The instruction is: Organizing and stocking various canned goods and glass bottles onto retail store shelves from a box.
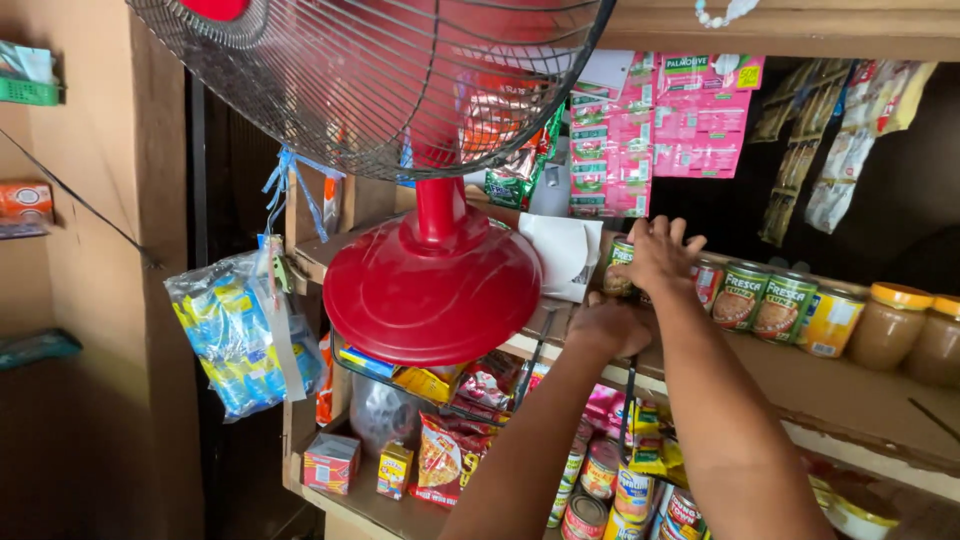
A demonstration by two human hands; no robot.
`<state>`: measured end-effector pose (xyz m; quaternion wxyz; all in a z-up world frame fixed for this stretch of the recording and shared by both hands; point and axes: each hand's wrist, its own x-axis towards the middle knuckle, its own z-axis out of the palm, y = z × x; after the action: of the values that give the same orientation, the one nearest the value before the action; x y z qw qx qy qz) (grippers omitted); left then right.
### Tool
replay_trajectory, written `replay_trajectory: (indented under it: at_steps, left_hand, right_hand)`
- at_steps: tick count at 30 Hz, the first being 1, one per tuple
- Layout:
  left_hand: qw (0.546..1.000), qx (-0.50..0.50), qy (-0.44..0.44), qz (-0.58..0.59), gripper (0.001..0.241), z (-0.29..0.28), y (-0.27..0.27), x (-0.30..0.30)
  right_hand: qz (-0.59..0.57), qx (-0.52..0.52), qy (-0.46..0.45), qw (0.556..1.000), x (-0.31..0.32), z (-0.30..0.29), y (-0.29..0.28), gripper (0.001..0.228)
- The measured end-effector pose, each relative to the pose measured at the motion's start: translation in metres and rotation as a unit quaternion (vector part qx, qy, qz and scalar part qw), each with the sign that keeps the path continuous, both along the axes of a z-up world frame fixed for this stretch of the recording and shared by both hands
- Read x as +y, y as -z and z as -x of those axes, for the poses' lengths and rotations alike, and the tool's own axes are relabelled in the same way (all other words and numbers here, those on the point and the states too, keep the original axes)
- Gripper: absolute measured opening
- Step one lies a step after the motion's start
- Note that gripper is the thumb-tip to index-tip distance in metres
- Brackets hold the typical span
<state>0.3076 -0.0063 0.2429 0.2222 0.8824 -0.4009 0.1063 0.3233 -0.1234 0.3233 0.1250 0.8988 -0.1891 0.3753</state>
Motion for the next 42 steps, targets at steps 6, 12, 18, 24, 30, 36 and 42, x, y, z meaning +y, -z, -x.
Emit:
replay_trajectory:
  at_steps: [6,12,18,24,30,36,42]
  left_hand:
    - [0.999,-0.023,0.019,0.024,0.051,0.015,-0.006,0.014]
    - [0.970,-0.179,0.134,0.093,0.038,0.011,-0.007,0.014]
    - [0.842,-0.172,0.397,0.322,0.054,0.123,0.016,0.076]
    - [0.767,0.151,0.580,0.227,0.044,0.291,0.213,0.088]
    - [0.727,0.491,0.417,0.239,0.063,0.358,0.477,0.049]
    - [0.458,0.851,0.120,0.228,0.040,0.427,0.688,0.047]
    - [0.276,0.915,-0.113,0.273,0.038,0.458,0.821,0.030]
  right_hand:
    - [-0.030,-0.042,-0.031,0.998,0.010,0.038,-0.003,0.069]
    - [0.087,-0.191,-0.172,0.963,0.033,0.162,0.040,0.045]
    - [0.008,-0.308,-0.275,0.911,0.075,0.314,0.150,0.028]
    - [-0.107,-0.107,-0.311,0.938,0.038,0.410,0.299,0.035]
    - [-0.296,0.254,-0.179,0.903,-0.032,0.511,0.535,0.034]
    - [-0.493,0.434,-0.114,0.745,-0.056,0.587,0.721,0.052]
    - [-0.494,0.309,-0.119,0.804,-0.030,0.581,0.801,0.073]
